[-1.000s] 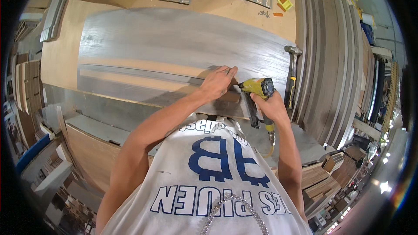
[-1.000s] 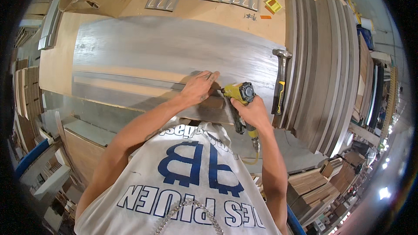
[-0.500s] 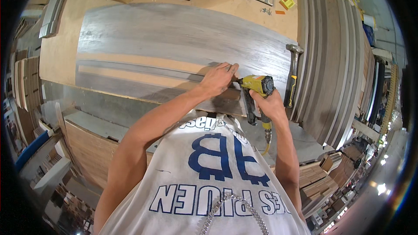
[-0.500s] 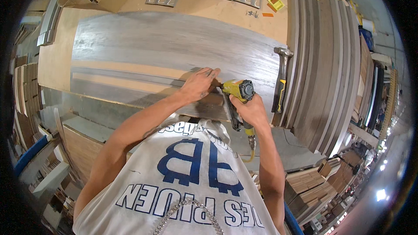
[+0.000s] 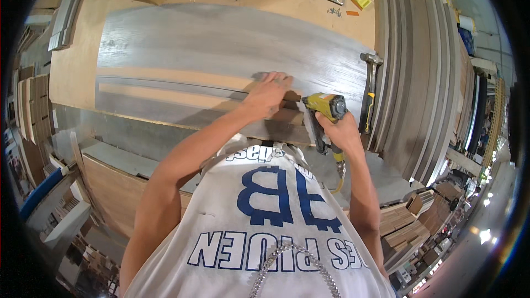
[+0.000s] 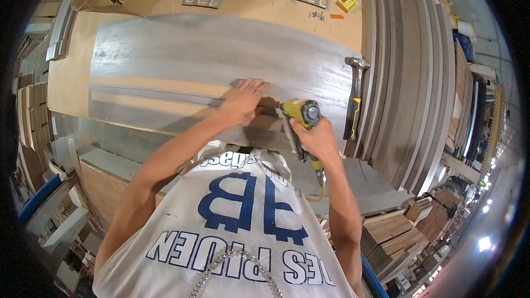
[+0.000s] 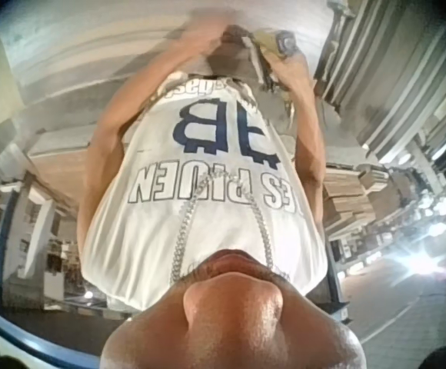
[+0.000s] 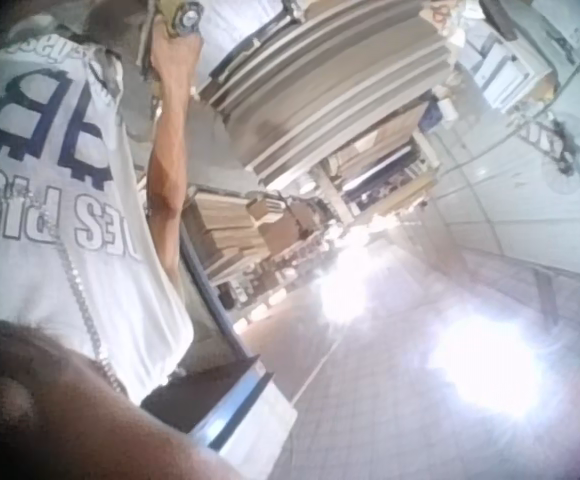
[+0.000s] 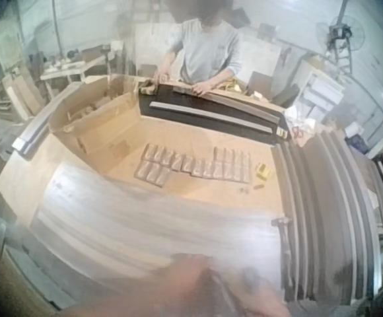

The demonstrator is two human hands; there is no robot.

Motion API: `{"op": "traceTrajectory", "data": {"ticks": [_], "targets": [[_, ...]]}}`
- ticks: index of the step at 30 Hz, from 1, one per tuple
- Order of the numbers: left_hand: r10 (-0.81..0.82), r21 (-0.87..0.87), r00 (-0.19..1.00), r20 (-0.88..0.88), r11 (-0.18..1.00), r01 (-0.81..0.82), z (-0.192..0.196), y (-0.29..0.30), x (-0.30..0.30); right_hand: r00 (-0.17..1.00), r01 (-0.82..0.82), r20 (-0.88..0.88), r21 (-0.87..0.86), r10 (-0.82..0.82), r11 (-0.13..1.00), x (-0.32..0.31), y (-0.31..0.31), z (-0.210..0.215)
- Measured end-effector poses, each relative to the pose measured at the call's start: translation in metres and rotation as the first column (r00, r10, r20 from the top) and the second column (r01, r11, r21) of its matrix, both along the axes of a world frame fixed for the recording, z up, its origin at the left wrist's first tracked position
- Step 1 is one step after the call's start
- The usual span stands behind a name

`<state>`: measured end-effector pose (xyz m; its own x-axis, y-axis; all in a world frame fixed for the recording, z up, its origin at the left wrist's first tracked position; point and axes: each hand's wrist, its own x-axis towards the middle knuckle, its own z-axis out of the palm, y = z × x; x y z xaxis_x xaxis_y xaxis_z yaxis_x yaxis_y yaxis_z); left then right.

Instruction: Assembling decorative wood panels using wood strips, metal ornaments, and a pneumatic nailer.

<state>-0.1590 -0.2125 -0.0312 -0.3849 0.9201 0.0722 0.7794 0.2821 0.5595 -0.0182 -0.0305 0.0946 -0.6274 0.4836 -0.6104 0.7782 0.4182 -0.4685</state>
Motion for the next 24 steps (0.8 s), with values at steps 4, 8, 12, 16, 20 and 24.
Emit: {"op": "traceTrajectory", "data": {"ticks": [4,8,12,16,20,24], "targets": [[-0.072,-0.119,0.992,0.103,0.989,0.084,0.004,-0.026,-0.028,0.994,0.112,0.002,0.118,-0.113,0.987,0.042,0.015,-0.025],[-0.12,-0.037,0.987,0.103,0.992,0.125,-0.011,-0.021,-0.026,0.999,0.05,0.006,0.217,-0.052,0.975,0.035,0.017,-0.01],[-0.12,-0.038,0.988,0.097,0.991,0.125,-0.002,-0.01,-0.02,0.99,0.062,-0.136,0.182,-0.038,0.981,0.025,0.01,0.003],[-0.095,-0.035,0.991,0.099,0.994,0.099,-0.011,-0.008,-0.017,0.993,0.091,0.072,0.003,-0.091,0.996,-0.004,-0.005,0.02],[-0.096,0.059,0.991,0.094,0.994,0.091,-0.019,-0.005,-0.02,0.998,-0.028,-0.063,0.019,0.029,0.999,-0.006,-0.016,0.0],[-0.1,0.043,0.99,0.103,0.994,0.096,-0.019,-0.004,-0.02,0.999,-0.008,0.039,-0.037,0.009,0.999,-0.025,-0.023,0.008]]}}
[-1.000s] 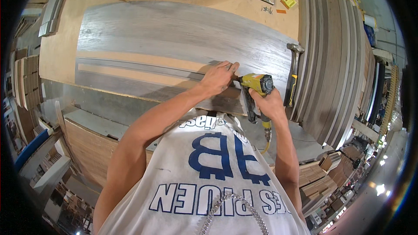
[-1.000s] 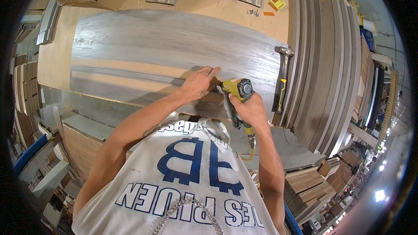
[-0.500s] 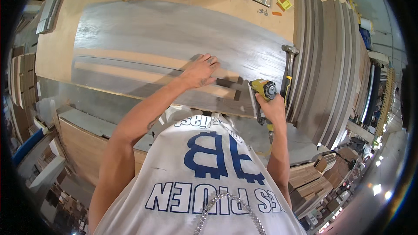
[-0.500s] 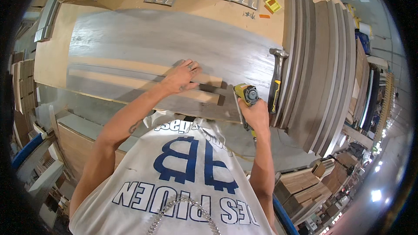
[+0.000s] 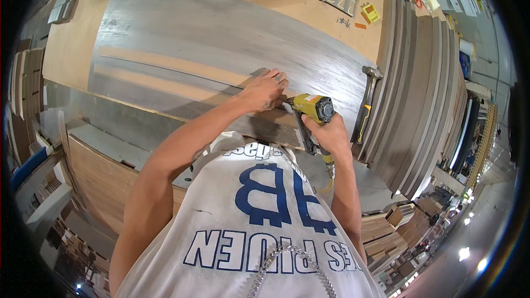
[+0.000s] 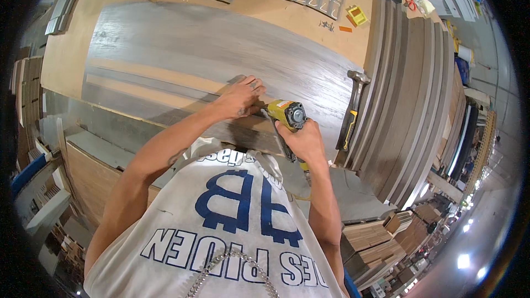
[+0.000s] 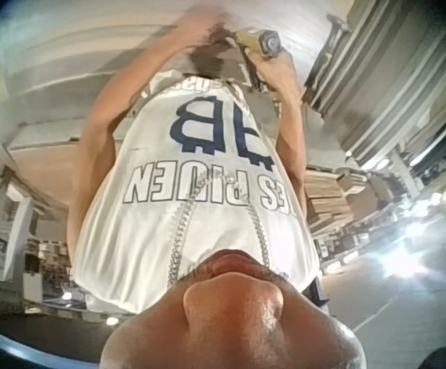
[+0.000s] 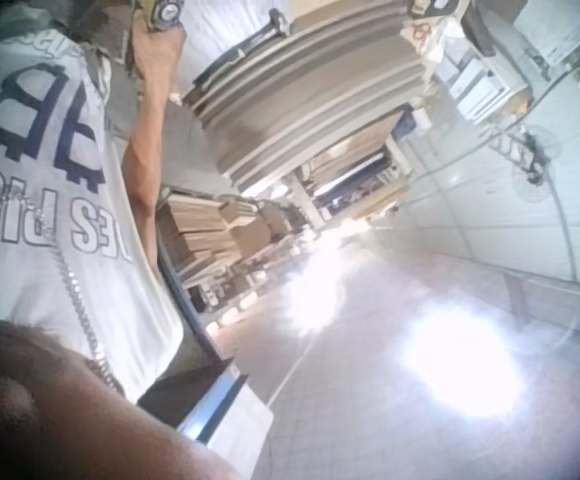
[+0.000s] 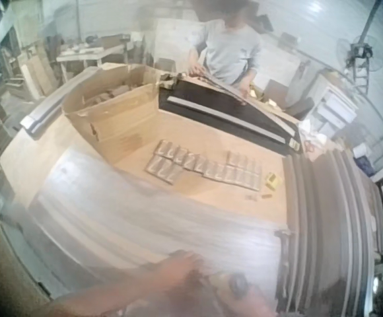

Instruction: Assembling decorative wood panels using wood strips, metal ornaments, and a pneumatic nailer.

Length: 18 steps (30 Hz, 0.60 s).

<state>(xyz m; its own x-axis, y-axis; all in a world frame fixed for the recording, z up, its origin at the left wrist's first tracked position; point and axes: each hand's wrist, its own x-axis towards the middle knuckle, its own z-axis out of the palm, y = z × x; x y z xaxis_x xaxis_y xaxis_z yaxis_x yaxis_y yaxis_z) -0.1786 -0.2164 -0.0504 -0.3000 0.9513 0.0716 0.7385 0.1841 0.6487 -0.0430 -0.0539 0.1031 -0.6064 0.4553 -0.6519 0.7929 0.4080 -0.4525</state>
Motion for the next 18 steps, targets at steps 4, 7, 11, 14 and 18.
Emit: {"op": "traceTrajectory", "data": {"ticks": [4,7,11,14,18], "targets": [[0.032,0.023,0.999,0.015,0.999,-0.033,-0.001,-0.001,0.002,1.0,-0.015,-0.011,-0.007,0.014,1.0,0.0,0.001,-0.01],[0.038,0.03,0.999,0.004,0.999,-0.038,-0.001,-0.001,0.001,1.0,-0.01,0.005,0.012,0.01,1.0,0.0,0.002,-0.014],[0.025,0.004,0.999,0.02,1.0,-0.025,0.0,-0.002,-0.001,0.999,-0.039,0.01,0.004,0.039,0.999,-0.005,-0.001,-0.01],[0.015,0.002,1.0,0.008,1.0,-0.015,-0.001,-0.002,-0.001,0.999,-0.034,0.004,-0.003,0.034,0.999,-0.007,-0.002,-0.008],[0.01,-0.024,1.0,0.002,1.0,-0.01,0.001,-0.001,-0.001,0.999,-0.042,0.002,0.034,0.042,0.999,-0.004,-0.002,-0.012]]}}
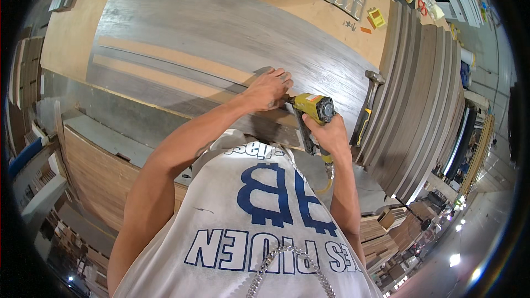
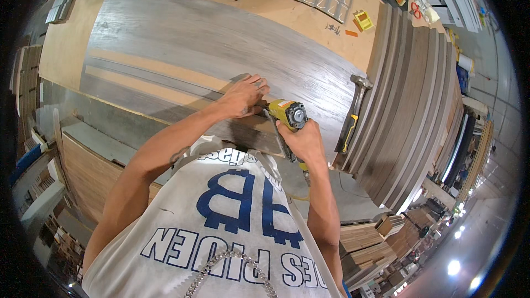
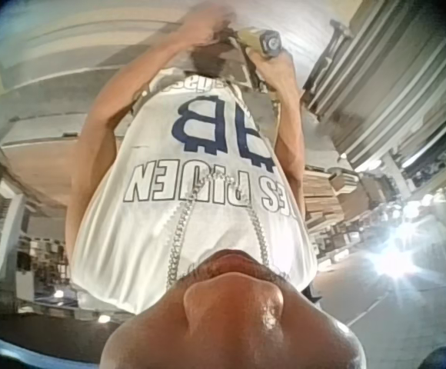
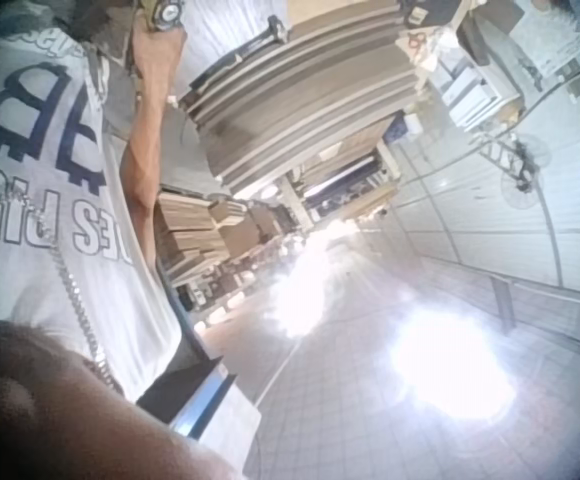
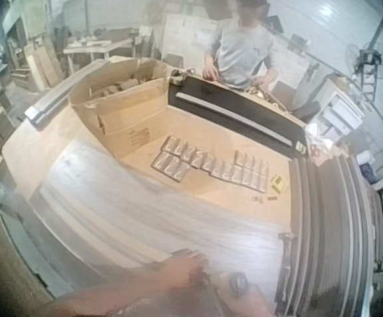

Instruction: Assembling decorative wood panels using wood strips, metal ornaments, and a pneumatic nailer.

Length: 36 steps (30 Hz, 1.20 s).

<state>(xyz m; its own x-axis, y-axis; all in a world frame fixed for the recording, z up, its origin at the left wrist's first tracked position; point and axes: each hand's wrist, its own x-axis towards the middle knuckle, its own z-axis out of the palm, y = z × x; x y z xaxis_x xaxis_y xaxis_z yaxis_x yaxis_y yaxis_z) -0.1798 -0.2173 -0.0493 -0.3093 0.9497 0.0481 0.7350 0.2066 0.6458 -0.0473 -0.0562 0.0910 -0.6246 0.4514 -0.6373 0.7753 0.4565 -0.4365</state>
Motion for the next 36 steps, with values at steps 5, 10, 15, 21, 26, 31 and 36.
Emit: {"op": "traceTrajectory", "data": {"ticks": [5,10,15,21,26,31,36], "targets": [[0.006,-0.01,1.0,-0.003,1.0,-0.006,0.001,0.001,0.0,0.993,-0.042,-0.108,0.022,0.044,0.999,0.003,-0.004,-0.003],[0.011,-0.021,1.0,-0.006,1.0,-0.011,0.001,0.001,0.0,0.994,-0.019,-0.111,0.004,0.019,1.0,-0.002,-0.005,0.002],[0.03,0.043,1.0,-0.003,0.999,-0.03,-0.004,0.0,0.001,0.993,0.004,-0.121,-0.034,-0.008,0.999,-0.002,0.01,-0.01],[0.04,0.015,0.999,0.033,0.999,-0.041,0.0,-0.002,0.0,0.997,-0.026,-0.076,0.005,0.026,1.0,-0.013,0.006,-0.005],[0.023,-0.028,0.999,0.022,0.999,-0.023,0.007,0.002,-0.002,0.992,0.011,-0.122,-0.026,-0.014,1.0,-0.011,0.006,-0.006],[0.021,-0.041,1.0,-0.016,0.999,-0.021,0.001,0.001,-0.001,0.991,-0.021,-0.134,0.022,0.024,1.0,-0.015,0.002,0.001],[-0.033,-0.093,0.993,-0.11,0.995,0.023,0.013,0.0,0.003,0.996,0.031,-0.087,0.256,-0.009,0.966,0.005,0.024,0.007]]}}
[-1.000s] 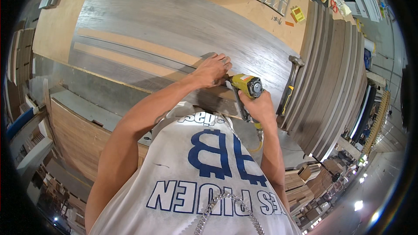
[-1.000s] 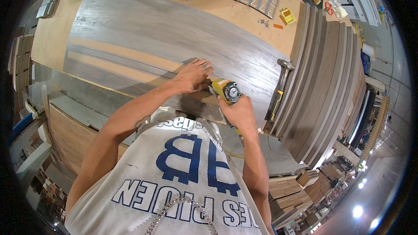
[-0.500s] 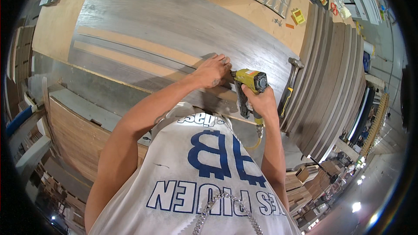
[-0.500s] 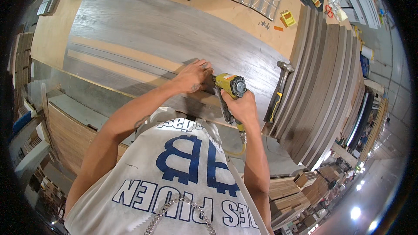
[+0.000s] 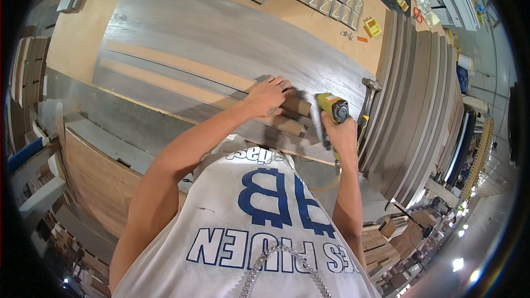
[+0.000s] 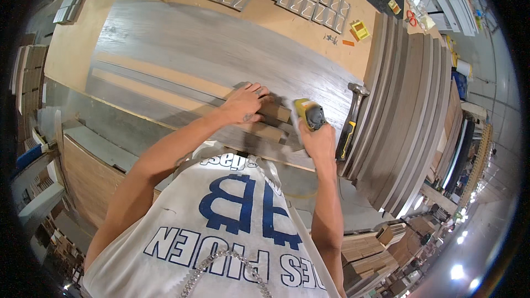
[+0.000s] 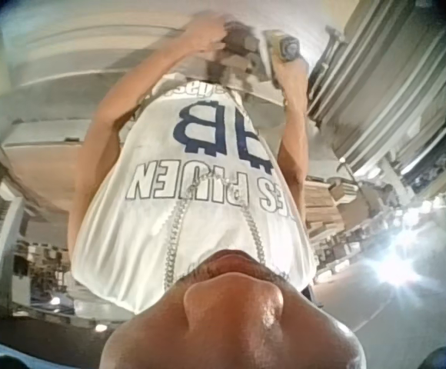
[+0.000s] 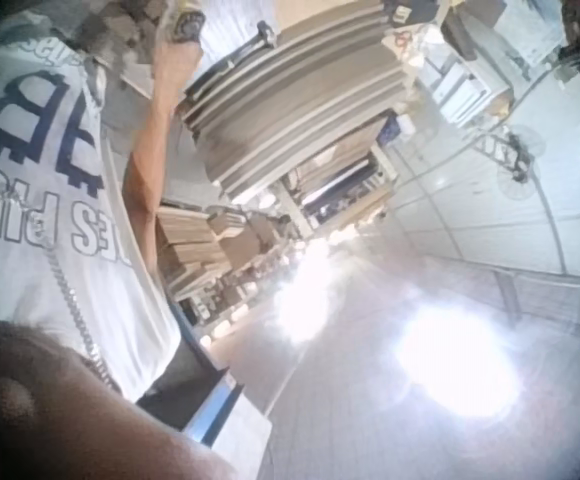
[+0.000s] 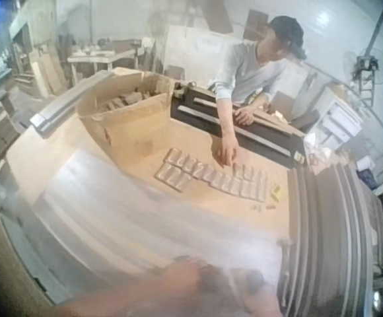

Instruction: Assembling decorative wood panels using wood strips, metal ornaments, and a pneumatic nailer.

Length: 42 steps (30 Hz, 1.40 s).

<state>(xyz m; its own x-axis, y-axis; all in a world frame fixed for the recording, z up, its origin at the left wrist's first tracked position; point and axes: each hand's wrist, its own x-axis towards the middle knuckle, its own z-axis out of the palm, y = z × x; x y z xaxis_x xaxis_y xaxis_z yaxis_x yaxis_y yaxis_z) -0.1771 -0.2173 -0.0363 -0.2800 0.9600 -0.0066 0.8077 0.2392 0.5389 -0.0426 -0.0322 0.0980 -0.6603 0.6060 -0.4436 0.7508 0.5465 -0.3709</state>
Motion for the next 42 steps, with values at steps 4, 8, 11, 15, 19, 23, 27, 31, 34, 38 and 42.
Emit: {"op": "traceTrajectory", "data": {"ticks": [4,8,11,15,19,23,27,31,34,38,42], "targets": [[0.057,0.024,0.998,0.035,0.998,-0.058,-0.005,0.005,0.006,0.977,-0.214,0.07,0.388,0.202,0.896,0.018,0.014,-0.039],[0.071,-0.044,0.995,0.074,0.997,-0.068,0.003,0.001,0.005,0.835,-0.423,-0.135,0.462,0.533,0.779,0.017,-0.005,-0.053],[0.086,0.001,0.991,0.099,0.996,-0.087,0.005,-0.003,0.006,0.793,-0.548,-0.222,0.146,0.567,0.823,0.016,-0.008,-0.076],[0.209,0.24,0.978,-0.008,0.95,-0.201,0.011,-0.048,0.002,0.785,-0.585,-0.259,-0.013,0.562,0.811,0.024,-0.011,-0.087],[0.525,0.292,0.814,0.247,0.761,-0.58,0.025,-0.099,0.037,0.711,-0.69,-0.108,0.089,0.695,0.719,0.035,-0.024,-0.073],[0.724,-0.043,0.424,0.545,0.529,-0.848,0.021,-0.131,0.083,0.683,-0.697,-0.116,0.19,0.721,0.691,0.036,-0.02,-0.084],[0.154,-0.462,-0.443,0.883,0.455,-0.761,0.007,-0.13,0.112,0.685,-0.693,-0.148,0.17,0.713,0.701,0.04,-0.02,-0.053],[-0.528,-0.239,-0.332,0.782,0.239,-0.941,0.011,-0.116,0.08,0.634,-0.698,-0.243,0.229,0.734,0.679,0.064,-0.029,0.011],[-0.609,-0.19,-0.202,0.767,0.085,-0.978,0.035,-0.105,0.043,0.634,-0.681,-0.268,0.25,0.725,0.688,0.077,-0.034,0.025],[-0.513,-0.128,-0.166,0.842,0.109,-0.986,0.059,-0.11,0.026,0.693,-0.6,-0.287,0.28,0.662,0.75,0.087,-0.055,-0.001],[-0.407,0.16,0.039,0.912,0.268,-0.95,0.137,-0.13,-0.001,0.728,-0.486,-0.407,0.26,0.551,0.834,0.078,-0.103,-0.038]]}}
